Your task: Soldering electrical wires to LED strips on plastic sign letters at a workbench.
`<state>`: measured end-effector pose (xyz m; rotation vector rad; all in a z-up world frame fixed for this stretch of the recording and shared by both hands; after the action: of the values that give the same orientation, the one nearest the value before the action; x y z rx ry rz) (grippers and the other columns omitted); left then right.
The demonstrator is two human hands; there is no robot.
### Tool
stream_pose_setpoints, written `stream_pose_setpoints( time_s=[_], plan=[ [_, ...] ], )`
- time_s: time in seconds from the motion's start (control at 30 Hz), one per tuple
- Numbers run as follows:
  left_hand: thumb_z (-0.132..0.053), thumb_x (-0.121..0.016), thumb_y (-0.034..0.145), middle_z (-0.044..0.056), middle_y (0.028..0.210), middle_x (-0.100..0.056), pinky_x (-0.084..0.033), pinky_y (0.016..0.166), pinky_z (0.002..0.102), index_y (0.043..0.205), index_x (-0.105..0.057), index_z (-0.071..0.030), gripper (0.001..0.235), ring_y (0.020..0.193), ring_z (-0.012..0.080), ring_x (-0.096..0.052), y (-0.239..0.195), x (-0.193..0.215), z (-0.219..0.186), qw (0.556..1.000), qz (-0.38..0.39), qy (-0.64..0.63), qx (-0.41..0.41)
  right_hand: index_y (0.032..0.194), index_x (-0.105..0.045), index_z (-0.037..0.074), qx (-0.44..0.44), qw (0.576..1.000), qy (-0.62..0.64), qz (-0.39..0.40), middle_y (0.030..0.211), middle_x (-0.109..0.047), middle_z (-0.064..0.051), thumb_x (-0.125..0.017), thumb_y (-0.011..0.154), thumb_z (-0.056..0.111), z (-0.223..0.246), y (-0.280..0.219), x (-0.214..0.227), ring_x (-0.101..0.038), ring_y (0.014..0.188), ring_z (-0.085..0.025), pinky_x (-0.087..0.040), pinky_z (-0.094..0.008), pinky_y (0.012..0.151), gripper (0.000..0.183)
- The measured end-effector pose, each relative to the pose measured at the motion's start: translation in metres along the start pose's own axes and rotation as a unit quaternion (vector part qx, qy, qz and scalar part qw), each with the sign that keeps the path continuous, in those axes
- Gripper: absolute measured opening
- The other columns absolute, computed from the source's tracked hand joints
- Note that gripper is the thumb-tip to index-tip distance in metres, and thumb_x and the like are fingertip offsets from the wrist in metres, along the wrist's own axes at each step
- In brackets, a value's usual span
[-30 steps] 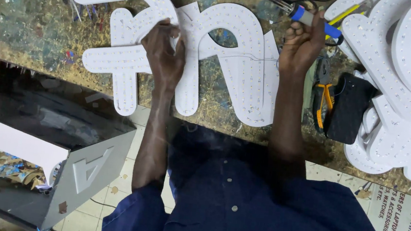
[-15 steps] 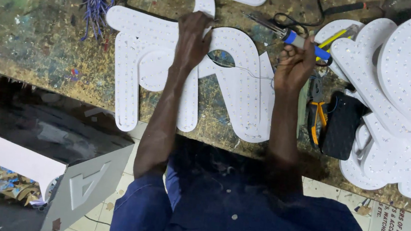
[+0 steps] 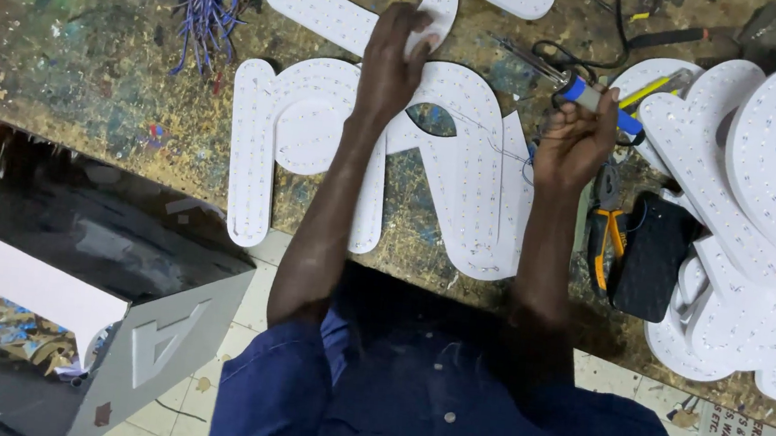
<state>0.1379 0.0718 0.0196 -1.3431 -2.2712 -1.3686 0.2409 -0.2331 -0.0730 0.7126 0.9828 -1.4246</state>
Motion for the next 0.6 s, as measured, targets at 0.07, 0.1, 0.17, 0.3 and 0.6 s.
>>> stream_pose_setpoints(
  time_s=[0.07,0.1,0.17,0.3,0.6],
  plan=[
    [0.004,-0.062,0.113,0.017,0.114,-0.069,-0.055,0.085,0.042,0.122,-0.069,-0.003,0.014,0.104,0.0359,-0.069,-0.018,0.046,-0.041,0.993,-0.11,-0.043,-0.004,0.121,-0.081,0.005,0.009,1.0,-0.009,-0.012,0.091,-0.084,-0.008,-0.086,0.103,0.028,0.003,-0.004,-0.007,-0.076,0.073,-0.021,-0.063,-0.033,0.065,0.03],
    [0.004,-0.062,0.113,0.017,0.114,-0.069,-0.055,0.085,0.042,0.122,-0.069,-0.003,0.014,0.104,0.0359,-0.069,-0.036,0.054,-0.051,0.993,-0.109,-0.043,-0.002,0.121,-0.081,0.005,0.008,1.0,-0.009,-0.014,0.091,-0.084,-0.008,-0.086,0.103,0.028,0.0,-0.002,-0.003,-0.076,0.073,-0.021,-0.063,-0.033,0.065,0.03],
    [-0.009,-0.068,0.116,0.011,0.117,-0.074,-0.066,0.092,0.043,0.121,-0.074,-0.01,0.008,0.11,0.0293,-0.073,-0.073,0.074,-0.06,0.986,-0.118,-0.075,0.093,0.132,-0.077,0.007,0.002,1.0,-0.015,-0.022,0.099,-0.083,-0.009,-0.084,0.104,0.03,-0.007,0.0,0.005,-0.074,0.076,-0.021,-0.061,-0.034,0.067,0.037],
    [-0.009,-0.064,0.116,0.01,0.119,-0.077,-0.061,0.091,0.04,0.121,-0.076,-0.01,0.013,0.112,0.0276,-0.074,-0.109,0.088,-0.048,0.977,-0.103,-0.101,0.158,0.122,-0.08,0.009,-0.023,0.999,-0.036,-0.023,0.085,-0.081,-0.008,-0.081,0.105,0.032,-0.019,-0.006,-0.002,-0.075,0.075,-0.02,-0.059,-0.033,0.067,0.029],
    [0.0,-0.071,0.113,0.008,0.111,-0.079,-0.062,0.102,0.052,0.143,-0.07,-0.015,0.033,0.112,0.0312,-0.078,-0.05,0.109,-0.018,0.972,-0.094,-0.113,0.181,0.133,-0.069,0.007,-0.022,0.988,-0.119,0.092,0.114,-0.085,-0.019,-0.073,0.11,0.024,-0.054,-0.035,-0.056,-0.087,0.109,-0.029,-0.078,-0.04,0.104,0.03]
  ],
)
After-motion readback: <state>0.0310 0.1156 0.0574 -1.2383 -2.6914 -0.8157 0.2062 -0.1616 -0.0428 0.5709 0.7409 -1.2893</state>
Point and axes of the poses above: each hand's wrist, its own y-axis towards the middle knuckle, its own x-axis out of the back of the hand, z = x × y, the point moved 5 cm from there along y, towards the middle knuckle
